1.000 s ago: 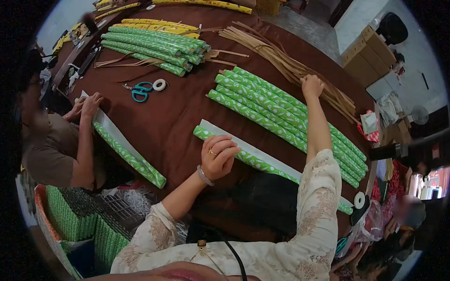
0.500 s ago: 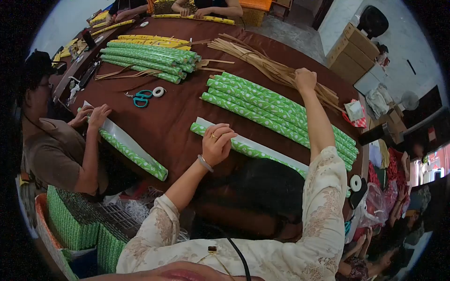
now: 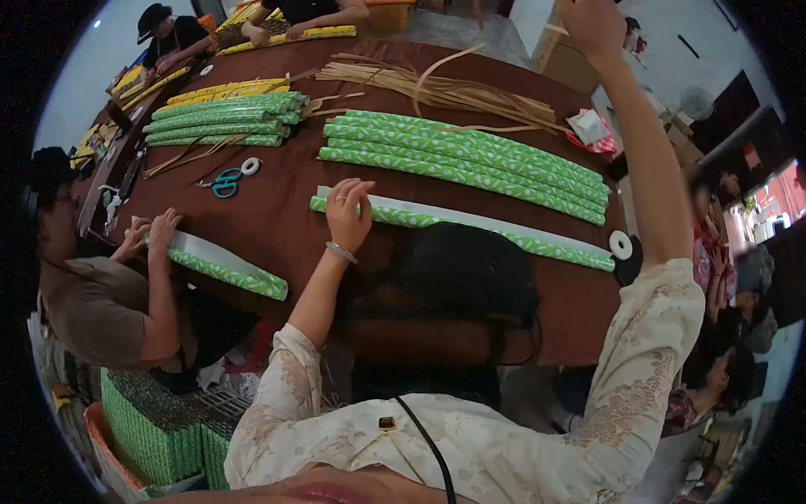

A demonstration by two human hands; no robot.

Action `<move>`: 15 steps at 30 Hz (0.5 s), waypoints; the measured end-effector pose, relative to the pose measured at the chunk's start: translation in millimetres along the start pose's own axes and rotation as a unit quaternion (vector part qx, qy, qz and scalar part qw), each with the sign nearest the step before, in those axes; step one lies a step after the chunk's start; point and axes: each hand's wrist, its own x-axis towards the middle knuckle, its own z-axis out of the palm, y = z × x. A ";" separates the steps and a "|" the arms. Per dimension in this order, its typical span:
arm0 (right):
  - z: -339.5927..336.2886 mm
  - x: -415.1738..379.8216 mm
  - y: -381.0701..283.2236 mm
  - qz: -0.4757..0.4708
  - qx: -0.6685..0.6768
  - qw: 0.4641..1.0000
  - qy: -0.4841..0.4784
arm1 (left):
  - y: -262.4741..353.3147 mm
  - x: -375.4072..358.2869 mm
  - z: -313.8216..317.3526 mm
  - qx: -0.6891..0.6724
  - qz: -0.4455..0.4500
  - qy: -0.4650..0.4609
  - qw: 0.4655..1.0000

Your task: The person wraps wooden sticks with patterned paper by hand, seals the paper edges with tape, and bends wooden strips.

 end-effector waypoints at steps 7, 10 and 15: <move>-97.3 -48.4 -68.0 0.066 0.118 0.991 0.001 | -0.2 -5.3 9.3 -0.026 -0.008 -0.046 0.999; -129.7 -91.3 -113.4 0.010 0.191 0.981 -0.012 | 30.8 2.7 -7.1 -0.073 -0.054 -0.050 0.995; -220.5 -179.1 -180.5 -0.167 0.278 0.938 -0.119 | 135.1 26.4 -81.9 -0.626 -0.209 -0.250 0.708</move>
